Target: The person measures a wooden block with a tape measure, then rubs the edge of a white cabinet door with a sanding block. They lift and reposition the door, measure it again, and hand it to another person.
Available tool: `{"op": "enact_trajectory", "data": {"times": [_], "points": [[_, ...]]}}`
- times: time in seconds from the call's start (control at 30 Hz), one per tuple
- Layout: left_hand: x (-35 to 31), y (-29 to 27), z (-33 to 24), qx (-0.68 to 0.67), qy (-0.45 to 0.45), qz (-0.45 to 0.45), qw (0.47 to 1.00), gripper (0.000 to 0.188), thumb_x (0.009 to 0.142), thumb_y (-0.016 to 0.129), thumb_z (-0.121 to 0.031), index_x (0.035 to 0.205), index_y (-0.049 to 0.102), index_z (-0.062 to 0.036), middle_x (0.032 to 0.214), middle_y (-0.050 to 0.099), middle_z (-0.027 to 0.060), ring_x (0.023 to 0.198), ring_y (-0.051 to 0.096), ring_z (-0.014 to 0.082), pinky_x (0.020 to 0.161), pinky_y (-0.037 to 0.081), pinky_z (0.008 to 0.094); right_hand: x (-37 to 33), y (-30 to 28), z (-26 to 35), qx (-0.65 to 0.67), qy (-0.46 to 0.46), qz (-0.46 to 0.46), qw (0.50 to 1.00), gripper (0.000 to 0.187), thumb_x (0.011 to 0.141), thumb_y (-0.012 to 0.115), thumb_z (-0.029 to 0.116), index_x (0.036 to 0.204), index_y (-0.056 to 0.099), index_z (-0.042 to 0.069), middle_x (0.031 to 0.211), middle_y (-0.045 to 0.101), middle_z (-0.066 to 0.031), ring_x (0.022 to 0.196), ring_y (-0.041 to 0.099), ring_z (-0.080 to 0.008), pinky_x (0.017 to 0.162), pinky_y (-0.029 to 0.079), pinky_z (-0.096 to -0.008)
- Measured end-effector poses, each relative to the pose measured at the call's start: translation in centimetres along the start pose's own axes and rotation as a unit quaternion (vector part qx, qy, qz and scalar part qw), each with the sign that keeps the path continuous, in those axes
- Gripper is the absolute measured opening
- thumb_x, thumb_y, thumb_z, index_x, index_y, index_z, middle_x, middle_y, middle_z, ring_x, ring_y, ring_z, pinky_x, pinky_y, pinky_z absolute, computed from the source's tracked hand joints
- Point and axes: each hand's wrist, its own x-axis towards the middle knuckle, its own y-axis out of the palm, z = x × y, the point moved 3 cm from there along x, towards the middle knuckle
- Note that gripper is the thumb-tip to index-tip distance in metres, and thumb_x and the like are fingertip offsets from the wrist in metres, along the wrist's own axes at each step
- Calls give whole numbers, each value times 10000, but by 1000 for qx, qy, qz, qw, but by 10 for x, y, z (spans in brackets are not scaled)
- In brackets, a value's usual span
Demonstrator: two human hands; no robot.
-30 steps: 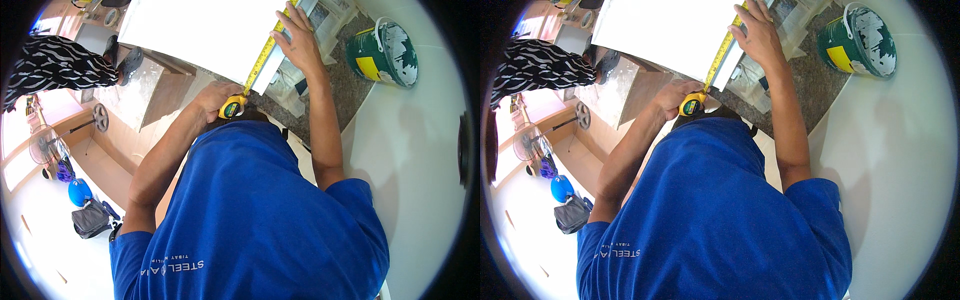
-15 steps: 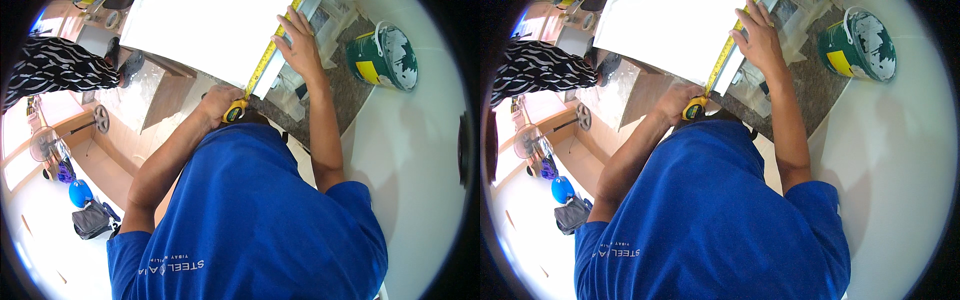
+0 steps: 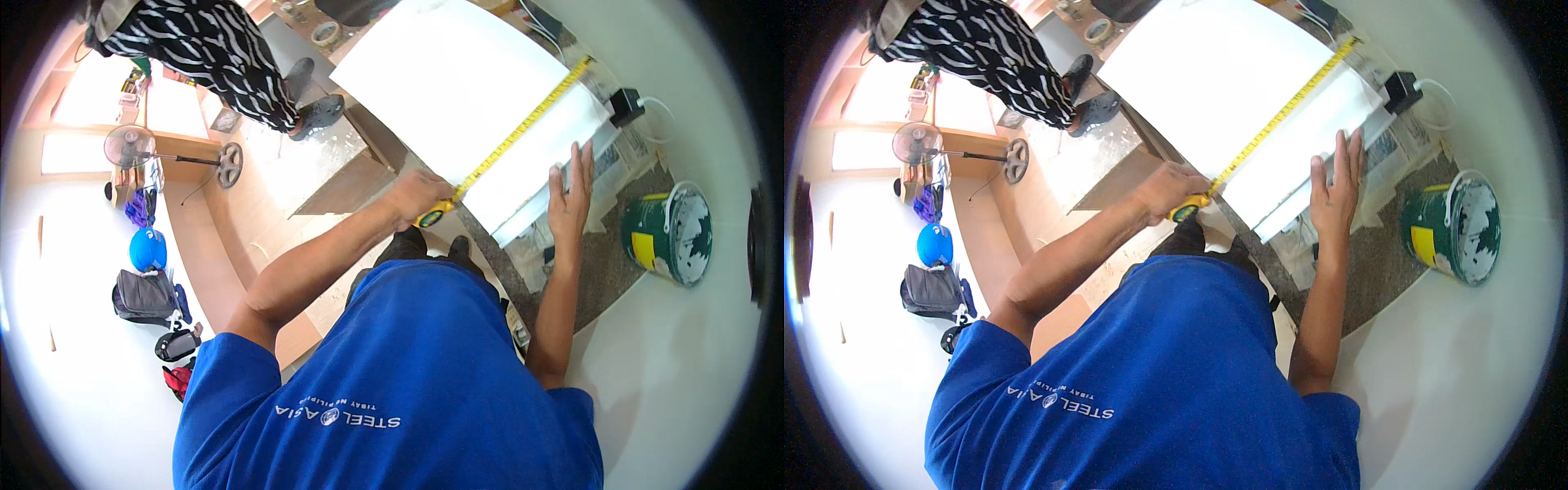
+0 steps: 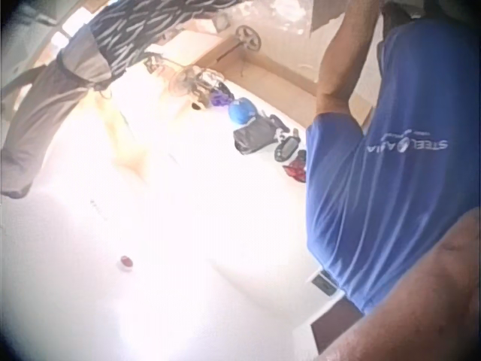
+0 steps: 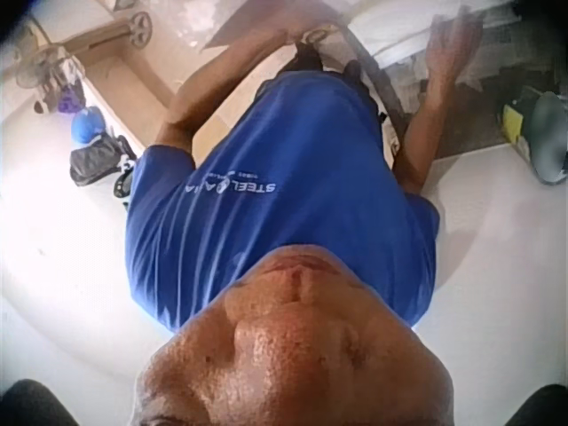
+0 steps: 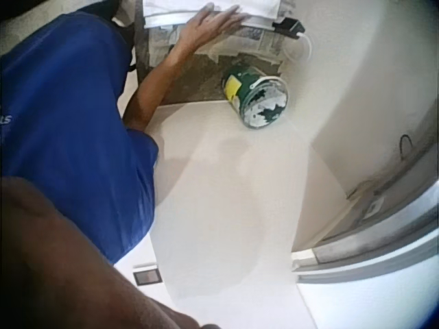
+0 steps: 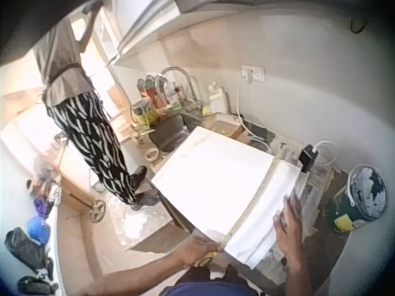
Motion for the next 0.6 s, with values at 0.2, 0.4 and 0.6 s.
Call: {"op": "enact_trajectory", "data": {"times": [0.2,0.4,0.6], "points": [[38,-143,-18,498,419,-43,758,177,836,744,-115,980,780,-18,907,758,107,771,689,194,689,551,335,-3,10,2,-84,-22,8,996,641,1052,551,418,1587,396,103,1700,216,-182,1574,158,-397,1261,199,-566],[87,-265,-39,433,246,-121,859,161,881,681,-128,897,732,24,891,735,109,776,687,171,704,547,333,-1,14,5,-116,9,27,993,629,1064,523,424,1582,396,90,1705,203,-169,1580,116,-403,1249,229,-581],[133,-309,-56,158,74,-207,963,127,851,680,-78,823,712,41,816,706,95,700,653,138,611,510,345,1,15,8,-97,18,18,995,617,1066,533,422,1559,429,66,1688,244,-198,1569,142,-434,1237,227,-587]]}}
